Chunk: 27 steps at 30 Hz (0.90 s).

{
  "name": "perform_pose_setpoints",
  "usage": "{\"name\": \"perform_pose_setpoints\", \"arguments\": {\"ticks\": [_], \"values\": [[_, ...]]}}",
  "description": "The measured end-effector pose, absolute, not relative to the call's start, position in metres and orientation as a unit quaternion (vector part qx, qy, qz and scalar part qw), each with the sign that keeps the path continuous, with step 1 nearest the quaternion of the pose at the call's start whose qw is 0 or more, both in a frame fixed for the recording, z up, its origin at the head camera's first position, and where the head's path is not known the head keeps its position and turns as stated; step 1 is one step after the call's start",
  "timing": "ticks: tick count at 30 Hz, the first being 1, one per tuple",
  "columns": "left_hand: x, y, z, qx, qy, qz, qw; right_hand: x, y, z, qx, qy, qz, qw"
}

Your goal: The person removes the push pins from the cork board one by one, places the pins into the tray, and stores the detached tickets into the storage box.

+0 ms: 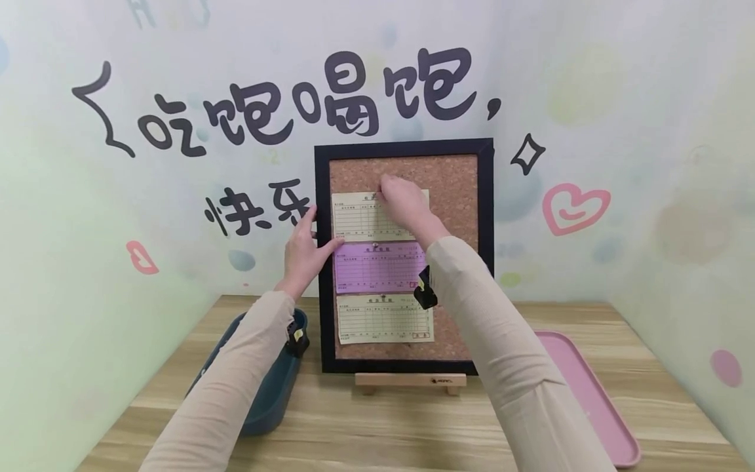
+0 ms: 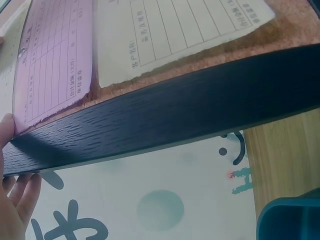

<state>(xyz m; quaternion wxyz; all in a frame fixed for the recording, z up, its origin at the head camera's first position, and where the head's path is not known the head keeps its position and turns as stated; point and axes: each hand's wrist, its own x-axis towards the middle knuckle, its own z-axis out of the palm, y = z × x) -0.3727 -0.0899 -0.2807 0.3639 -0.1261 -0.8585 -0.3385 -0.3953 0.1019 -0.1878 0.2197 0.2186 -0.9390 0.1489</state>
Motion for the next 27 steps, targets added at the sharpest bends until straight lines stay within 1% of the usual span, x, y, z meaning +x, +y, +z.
{"name": "perform_pose_setpoints", "arguments": {"ticks": [7, 16, 23, 27], "values": [[-0.3715, -0.0915, -0.2797, -0.126, -0.861, -0.332, 0.364, -0.3927, 0.0964, -0.1863, 0.202, -0.947, 0.139, 0.207], [-0.3724, -0.0909, -0.2785, -0.126, -0.865, -0.332, 0.354, -0.3923, 0.0993, -0.1799, 0.214, -0.949, 0.130, 0.190], [-0.3723, -0.0917, -0.2789, -0.126, -0.862, -0.330, 0.363, -0.3930, 0.0996, -0.1832, 0.220, -0.949, 0.094, 0.208], [-0.3721, -0.0916, -0.2793, -0.127, -0.863, -0.329, 0.362, -0.3934, 0.1006, -0.1867, 0.221, -0.942, 0.117, 0.224]]}}
